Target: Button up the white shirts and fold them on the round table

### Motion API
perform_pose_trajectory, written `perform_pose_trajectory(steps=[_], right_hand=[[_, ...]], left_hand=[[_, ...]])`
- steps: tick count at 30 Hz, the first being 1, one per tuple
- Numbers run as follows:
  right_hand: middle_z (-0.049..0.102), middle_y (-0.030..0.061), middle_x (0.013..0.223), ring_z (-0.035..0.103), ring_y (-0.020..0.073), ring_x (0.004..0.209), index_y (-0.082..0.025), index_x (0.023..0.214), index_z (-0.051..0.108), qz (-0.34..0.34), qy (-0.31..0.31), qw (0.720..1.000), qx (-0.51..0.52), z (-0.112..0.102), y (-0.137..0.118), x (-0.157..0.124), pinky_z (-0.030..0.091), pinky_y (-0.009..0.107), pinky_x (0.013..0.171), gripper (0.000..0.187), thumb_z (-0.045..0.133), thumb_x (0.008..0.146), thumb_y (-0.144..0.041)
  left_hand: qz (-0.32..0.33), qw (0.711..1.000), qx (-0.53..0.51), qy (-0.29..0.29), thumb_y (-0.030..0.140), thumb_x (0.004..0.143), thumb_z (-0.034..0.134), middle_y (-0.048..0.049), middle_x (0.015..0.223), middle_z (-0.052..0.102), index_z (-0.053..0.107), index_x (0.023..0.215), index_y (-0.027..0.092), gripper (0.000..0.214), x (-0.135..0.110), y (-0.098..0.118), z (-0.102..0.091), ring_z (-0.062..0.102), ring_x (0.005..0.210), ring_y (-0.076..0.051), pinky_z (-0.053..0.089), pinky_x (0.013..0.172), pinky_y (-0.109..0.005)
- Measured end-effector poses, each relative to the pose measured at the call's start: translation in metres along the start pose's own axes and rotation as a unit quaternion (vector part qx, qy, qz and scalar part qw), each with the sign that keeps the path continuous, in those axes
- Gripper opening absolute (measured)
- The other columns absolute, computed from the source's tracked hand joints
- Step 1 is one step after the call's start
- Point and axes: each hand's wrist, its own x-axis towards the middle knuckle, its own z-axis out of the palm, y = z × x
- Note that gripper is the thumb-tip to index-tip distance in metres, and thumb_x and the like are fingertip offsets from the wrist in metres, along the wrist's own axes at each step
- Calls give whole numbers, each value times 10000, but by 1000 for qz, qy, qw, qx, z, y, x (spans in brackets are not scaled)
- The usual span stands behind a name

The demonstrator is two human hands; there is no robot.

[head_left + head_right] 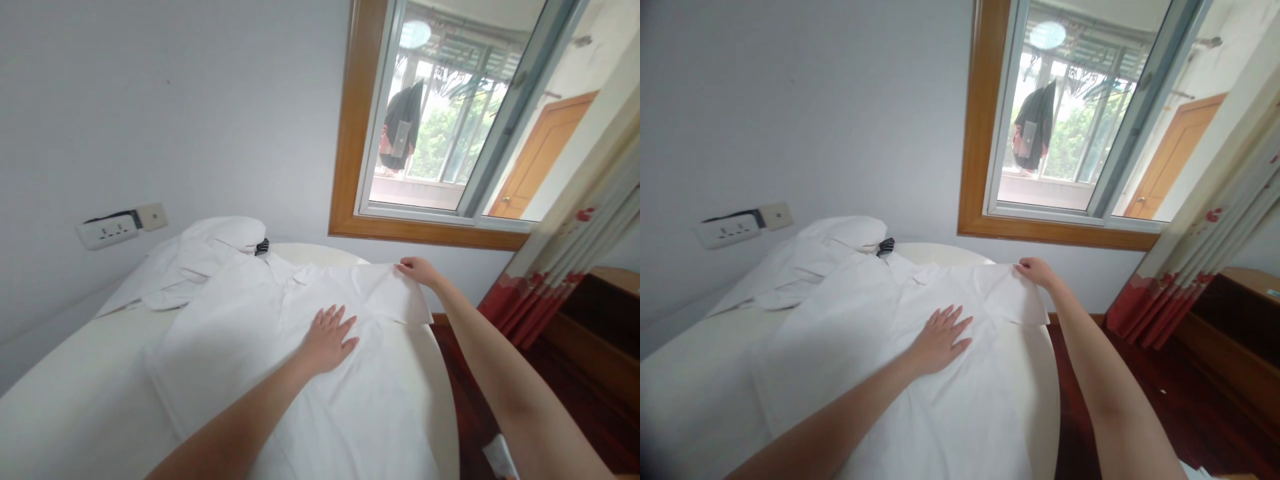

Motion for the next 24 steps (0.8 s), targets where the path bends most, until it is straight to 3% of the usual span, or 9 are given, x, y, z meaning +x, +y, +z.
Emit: perform_pose_trajectory(steps=[4,8,10,14,16,18,20,22,24], right_hand=[[674,83,862,588,182,787,-171,849,640,-12,25,996,-80,-32,-68,-3,348,234,622,379,373,891,-437],[676,119,926,626,214,846,-172,961,632,-22,-7,993,-115,-8,-156,-26,409,277,688,343,340,914,-344],[676,124,921,639,219,844,-162,981,626,-11,-29,994,-106,19,-190,-41,431,288,693,332,329,921,-299],[658,117,932,643,201,867,-143,980,610,-8,-69,995,-68,65,-225,-68,450,267,701,280,341,908,-175],[638,113,954,644,190,846,-137,1002,589,3,-65,996,-60,79,-231,-77,457,260,684,272,339,897,-125],[618,110,974,641,187,827,-140,1018,572,17,-43,997,-57,87,-234,-83,463,262,661,269,338,889,-107],[612,104,973,635,188,828,-149,1011,572,27,-17,998,-49,91,-235,-85,469,269,661,257,349,888,-117],[620,101,967,630,192,848,-155,1009,581,37,1,999,-33,94,-235,-85,475,281,694,256,358,888,-128],[638,109,967,628,205,883,-152,1036,594,52,-4,999,-12,97,-236,-83,479,304,742,278,359,890,-129]], left_hand=[[-4,999,-48,12,549,882,336,-71,1478,308,409,1359,298,544,2,0,1,192,1382,-287,109,1106,-534],[-36,973,-219,55,388,855,455,-84,1305,536,596,1164,235,373,16,-12,4,404,1273,-260,235,1089,-464],[-107,921,-359,112,282,864,407,-98,1146,633,628,1062,184,312,26,-23,4,539,1128,-217,365,1015,-392],[-253,763,-558,206,207,855,388,-118,1008,660,592,1012,132,268,35,-47,1,637,913,-170,483,846,-323],[-266,733,-587,217,208,854,404,-111,994,657,586,991,131,240,34,-55,-2,648,859,-151,494,812,-304],[-250,756,-557,238,220,851,427,-101,1009,654,596,965,143,219,33,-57,-8,640,878,-150,488,828,-304],[-201,808,-488,263,232,844,451,-89,1038,652,609,973,162,216,33,-54,-18,621,934,-158,470,870,-313],[-115,866,-408,267,233,834,473,-72,1066,650,621,1005,181,232,38,-43,-31,592,999,-164,439,924,-317],[-14,915,-339,219,230,830,478,-48,1073,656,641,1010,201,245,48,-25,-43,575,1031,-163,406,966,-314]])
